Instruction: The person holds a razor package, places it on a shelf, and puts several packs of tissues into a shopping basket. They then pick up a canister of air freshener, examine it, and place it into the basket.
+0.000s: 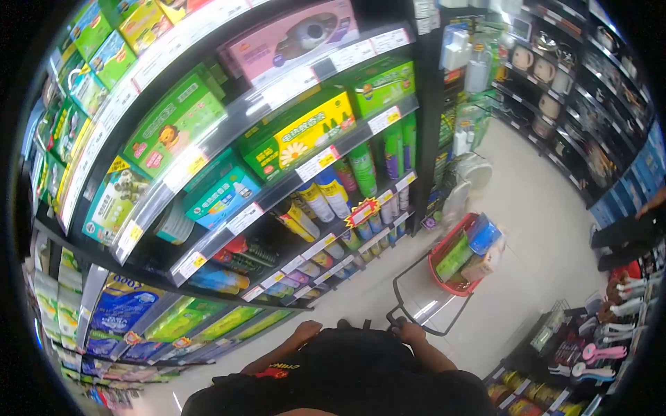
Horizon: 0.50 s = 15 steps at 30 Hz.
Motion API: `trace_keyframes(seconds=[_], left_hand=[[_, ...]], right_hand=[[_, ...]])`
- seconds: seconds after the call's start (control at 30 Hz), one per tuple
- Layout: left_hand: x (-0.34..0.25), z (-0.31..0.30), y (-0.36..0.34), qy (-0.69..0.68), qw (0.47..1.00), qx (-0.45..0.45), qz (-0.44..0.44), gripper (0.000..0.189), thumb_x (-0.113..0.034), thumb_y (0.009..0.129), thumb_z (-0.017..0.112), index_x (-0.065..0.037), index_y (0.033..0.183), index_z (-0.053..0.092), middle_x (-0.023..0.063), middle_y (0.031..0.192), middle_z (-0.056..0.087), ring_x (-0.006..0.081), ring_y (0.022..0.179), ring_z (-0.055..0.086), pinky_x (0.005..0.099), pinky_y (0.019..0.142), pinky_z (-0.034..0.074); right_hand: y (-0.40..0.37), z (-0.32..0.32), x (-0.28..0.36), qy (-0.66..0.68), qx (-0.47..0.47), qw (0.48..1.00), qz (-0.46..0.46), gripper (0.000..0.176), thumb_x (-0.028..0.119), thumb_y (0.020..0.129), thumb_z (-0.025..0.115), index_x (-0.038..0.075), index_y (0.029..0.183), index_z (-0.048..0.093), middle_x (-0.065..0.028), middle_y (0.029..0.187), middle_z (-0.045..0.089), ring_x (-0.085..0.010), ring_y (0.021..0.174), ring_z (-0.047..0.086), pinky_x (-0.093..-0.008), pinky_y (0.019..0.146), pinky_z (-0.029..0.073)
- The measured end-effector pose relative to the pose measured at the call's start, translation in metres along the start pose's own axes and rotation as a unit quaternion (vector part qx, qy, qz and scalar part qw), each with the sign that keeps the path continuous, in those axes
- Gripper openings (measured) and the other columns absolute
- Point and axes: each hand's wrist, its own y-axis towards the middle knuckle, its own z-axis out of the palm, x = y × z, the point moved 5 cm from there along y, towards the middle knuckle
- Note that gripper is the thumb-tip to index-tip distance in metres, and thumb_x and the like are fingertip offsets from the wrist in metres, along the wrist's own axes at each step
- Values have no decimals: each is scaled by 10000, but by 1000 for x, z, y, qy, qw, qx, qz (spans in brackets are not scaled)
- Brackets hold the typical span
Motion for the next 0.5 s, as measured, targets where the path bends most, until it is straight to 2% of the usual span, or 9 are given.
trace_keyframes(seconds=[0.07, 0.17, 0.27, 0.3, 0.33, 0.4, 0.47, 0.5], left_hand=[[11, 12, -4, 102, 993, 4, 66, 189, -190, 860, 502, -65, 905, 636, 197, 906, 644, 374, 935, 627, 484, 803, 499], [16, 8, -15, 36, 999, 2, 11, 208, -200, 873, 486, -69, 896, 645, 197, 898, 647, 378, 917, 627, 484, 803, 498], [46, 26, -5, 136, 990, 37, 12, 238, -213, 897, 459, -68, 898, 648, 196, 902, 651, 382, 913, 624, 484, 809, 496], [63, 32, -1, 99, 995, 18, -3, 263, -230, 919, 440, -68, 907, 646, 196, 899, 652, 382, 911, 625, 490, 803, 495], [55, 24, -3, 152, 987, -25, 41, 287, -249, 933, 434, -59, 907, 646, 192, 916, 659, 385, 910, 625, 500, 799, 492], [55, 9, -6, 42, 997, -41, -42, 301, -251, 947, 431, -47, 895, 645, 185, 923, 663, 387, 905, 626, 512, 793, 490], [39, -15, -15, 1, 996, 4, -84, 353, -303, 951, 433, -39, 926, 665, 194, 981, 669, 394, 955, 619, 504, 840, 484], [67, 3, -6, -93, 984, -52, -145, 416, -375, 938, 440, -46, 998, 686, 208, 1051, 664, 395, 1026, 605, 485, 905, 469]], right_hand=[[8, 4, -3, -13, 9, 1000, -2, 643, 628, 860, 538, 54, 1122, 660, -215, 1083, 666, -366, 1069, 619, -453, 907, 475], [26, 11, -10, -37, 25, 999, 17, 560, 559, 871, 559, 94, 1172, 645, -188, 1154, 655, -361, 1100, 612, -466, 922, 478], [40, 18, -19, -52, 46, 998, 6, 599, 585, 869, 542, 56, 1120, 672, -215, 1151, 650, -380, 1094, 611, -453, 921, 484], [32, 12, -14, -47, 44, 998, 15, 631, 605, 874, 515, 37, 1091, 684, -236, 1140, 647, -394, 1099, 606, -452, 927, 483], [36, 12, -18, -62, 40, 997, 21, 642, 608, 873, 511, 29, 1090, 682, -241, 1133, 648, -395, 1102, 604, -454, 932, 481], [44, 19, -23, -93, 36, 995, 31, 662, 614, 871, 504, 12, 1087, 679, -251, 1120, 649, -397, 1108, 601, -458, 940, 476], [41, 16, -21, -83, 13, 996, 29, 670, 611, 861, 513, 3, 1088, 678, -266, 1121, 643, -406, 1105, 600, -468, 943, 471], [38, 14, -18, -78, 0, 997, 28, 673, 609, 855, 517, -2, 1089, 677, -274, 1121, 640, -411, 1103, 599, -473, 945, 469]])
